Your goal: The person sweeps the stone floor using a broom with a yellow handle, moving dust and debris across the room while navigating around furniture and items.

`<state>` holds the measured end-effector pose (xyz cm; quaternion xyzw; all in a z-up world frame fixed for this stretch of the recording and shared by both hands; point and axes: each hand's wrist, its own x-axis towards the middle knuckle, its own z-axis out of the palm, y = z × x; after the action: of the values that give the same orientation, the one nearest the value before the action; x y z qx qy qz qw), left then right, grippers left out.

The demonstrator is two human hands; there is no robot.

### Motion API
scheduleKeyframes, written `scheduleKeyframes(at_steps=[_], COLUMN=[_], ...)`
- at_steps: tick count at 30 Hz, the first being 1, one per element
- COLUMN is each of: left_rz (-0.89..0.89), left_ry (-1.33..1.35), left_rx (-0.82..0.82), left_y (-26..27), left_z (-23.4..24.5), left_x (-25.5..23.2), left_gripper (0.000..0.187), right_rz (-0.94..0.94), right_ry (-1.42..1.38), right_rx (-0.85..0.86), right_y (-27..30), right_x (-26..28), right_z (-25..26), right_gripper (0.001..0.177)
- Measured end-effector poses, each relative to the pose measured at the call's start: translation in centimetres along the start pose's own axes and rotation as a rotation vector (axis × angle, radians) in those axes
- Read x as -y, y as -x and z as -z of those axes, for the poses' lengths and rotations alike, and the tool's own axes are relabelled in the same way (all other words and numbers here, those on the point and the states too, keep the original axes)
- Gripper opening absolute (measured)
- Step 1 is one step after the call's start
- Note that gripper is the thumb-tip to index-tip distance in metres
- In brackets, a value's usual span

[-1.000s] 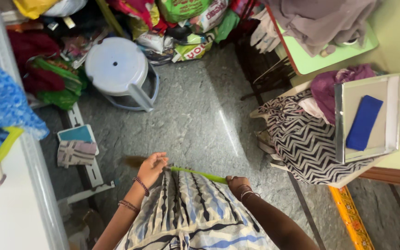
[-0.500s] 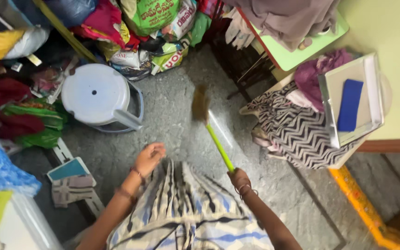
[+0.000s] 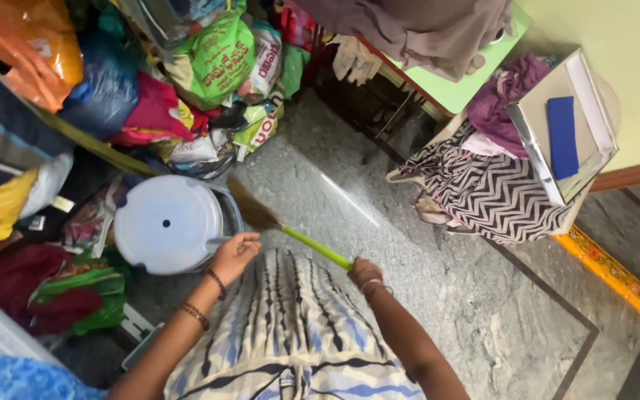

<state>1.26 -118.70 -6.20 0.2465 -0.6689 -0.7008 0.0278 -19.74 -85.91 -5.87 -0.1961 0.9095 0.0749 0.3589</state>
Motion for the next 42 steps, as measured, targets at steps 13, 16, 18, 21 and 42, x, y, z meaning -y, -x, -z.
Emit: scheduleKeyframes(at_steps=[13,16,18,21,42], left_rz=[0.108,0.169,0.183,0.221,0.125], left_ry=[-0.052,-0.035,-0.029,-0.044,-0.090], left_rx=[-0.015,-0.022,-0.025,-0.033,0.221], left_y=[4.7,6.1,6.1,6.3,-0.9], left_z=[6.3,7.7,8.3,8.8,3.6], left_x=[6.9,7.3,7.1,6.6,4.1], left_gripper=[0.034,0.036,0.037,0.037,0.035], right_rz=[-0.302,-0.272,-0.245,-0.250,-0.423], right_ry=[-0.361,-0.452,-0.418,-0.410,-1.228], right_rx=[-0.281,-0.205,-0.197,-0.176,0.120], right_y=[-11.9,-12.9,-13.3,-14.2,0.6], right_x=[4.9,7.2,7.1,6.6,6.7], right_z=[5.5,4.4,4.4,4.8,-7.1], right_gripper=[0.037,0.041,0.043,0.046,0.024])
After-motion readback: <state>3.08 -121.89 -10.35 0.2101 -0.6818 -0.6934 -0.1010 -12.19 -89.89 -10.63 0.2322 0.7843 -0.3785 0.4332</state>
